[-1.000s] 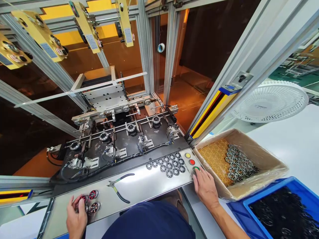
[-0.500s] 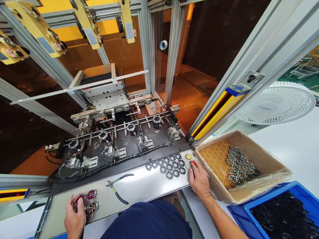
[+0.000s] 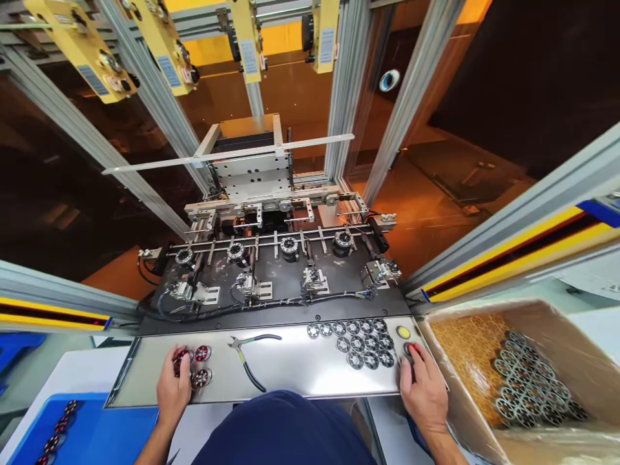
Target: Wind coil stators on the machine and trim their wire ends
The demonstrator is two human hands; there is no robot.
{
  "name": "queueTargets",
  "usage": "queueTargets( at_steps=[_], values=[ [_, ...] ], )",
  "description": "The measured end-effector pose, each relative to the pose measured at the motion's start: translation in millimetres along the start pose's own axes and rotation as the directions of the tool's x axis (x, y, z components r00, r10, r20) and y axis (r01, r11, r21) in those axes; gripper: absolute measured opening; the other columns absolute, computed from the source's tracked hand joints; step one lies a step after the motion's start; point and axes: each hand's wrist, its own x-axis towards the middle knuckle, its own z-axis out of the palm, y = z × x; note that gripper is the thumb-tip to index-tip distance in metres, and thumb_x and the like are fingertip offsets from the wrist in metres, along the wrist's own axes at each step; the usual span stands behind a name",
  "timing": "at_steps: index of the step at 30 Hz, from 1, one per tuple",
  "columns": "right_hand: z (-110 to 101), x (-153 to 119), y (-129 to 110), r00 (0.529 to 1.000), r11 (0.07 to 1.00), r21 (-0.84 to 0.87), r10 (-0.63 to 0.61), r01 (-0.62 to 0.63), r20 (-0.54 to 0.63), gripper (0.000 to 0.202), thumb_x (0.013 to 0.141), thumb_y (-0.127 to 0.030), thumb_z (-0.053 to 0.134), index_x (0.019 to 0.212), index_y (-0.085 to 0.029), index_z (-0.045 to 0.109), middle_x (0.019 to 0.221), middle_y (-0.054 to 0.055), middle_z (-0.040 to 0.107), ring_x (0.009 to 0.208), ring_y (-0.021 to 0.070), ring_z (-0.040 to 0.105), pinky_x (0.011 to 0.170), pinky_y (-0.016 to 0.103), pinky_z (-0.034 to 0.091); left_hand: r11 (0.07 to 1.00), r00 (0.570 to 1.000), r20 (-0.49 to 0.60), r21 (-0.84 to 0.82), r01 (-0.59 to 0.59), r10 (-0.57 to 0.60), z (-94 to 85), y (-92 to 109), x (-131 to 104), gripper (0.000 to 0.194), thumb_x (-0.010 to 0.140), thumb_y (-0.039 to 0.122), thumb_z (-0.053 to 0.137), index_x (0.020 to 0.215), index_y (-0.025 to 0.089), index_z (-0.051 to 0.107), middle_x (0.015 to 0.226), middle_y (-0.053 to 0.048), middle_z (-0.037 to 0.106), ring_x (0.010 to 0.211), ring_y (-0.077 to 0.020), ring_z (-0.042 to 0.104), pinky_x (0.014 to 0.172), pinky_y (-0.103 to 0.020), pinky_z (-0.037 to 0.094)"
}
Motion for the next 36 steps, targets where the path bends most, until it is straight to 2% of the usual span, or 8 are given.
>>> queueTargets(
  at_steps=[6, 12, 36],
  values=[
    [-0.4, -0.9, 2.1, 1.000, 1.000, -0.006, -0.026, 0.026, -0.009, 0.043, 0.097, -0.036, 0.044, 0.118, -0.003, 0.064, 0.121, 0.024, 0.065, 0.109, 0.0359, 0.064, 0.097, 0.049, 0.051, 1.000, 1.000, -0.022, -0.013, -0.023, 0.023, 2.2, -2.7, -2.5, 0.058, 0.089, 0.055, 0.045, 0.129, 0.014, 0.055, 0.125, -0.017, 0.066, 0.121, -0.0335, 0.059, 0.108, -0.051, 0.043],
    [-0.3, -1.9, 2.5, 1.000, 1.000, -0.014, -0.014, 0.014, 0.004, 0.042, 0.097, -0.036, 0.046, 0.120, -0.006, 0.064, 0.122, 0.022, 0.065, 0.107, 0.0343, 0.065, 0.093, 0.047, 0.052, 0.999, 0.998, -0.044, -0.017, -0.044, 0.044, 1.2, 0.9, -3.9, 0.054, 0.090, 0.053, 0.046, 0.129, 0.016, 0.055, 0.124, -0.016, 0.067, 0.120, -0.0315, 0.061, 0.107, -0.049, 0.045],
    [0.5, -2.6, 3.6, 1.000, 1.000, -0.001, -0.004, 0.004, 0.005, 0.044, 0.096, -0.036, 0.046, 0.120, -0.004, 0.064, 0.121, 0.023, 0.064, 0.109, 0.0339, 0.063, 0.098, 0.048, 0.050, 0.997, 0.996, -0.047, -0.004, -0.078, 0.078, 2.2, -0.9, -5.0, 0.049, 0.091, 0.049, 0.047, 0.128, 0.018, 0.055, 0.124, -0.015, 0.067, 0.119, -0.0314, 0.061, 0.106, -0.049, 0.045]
  ],
)
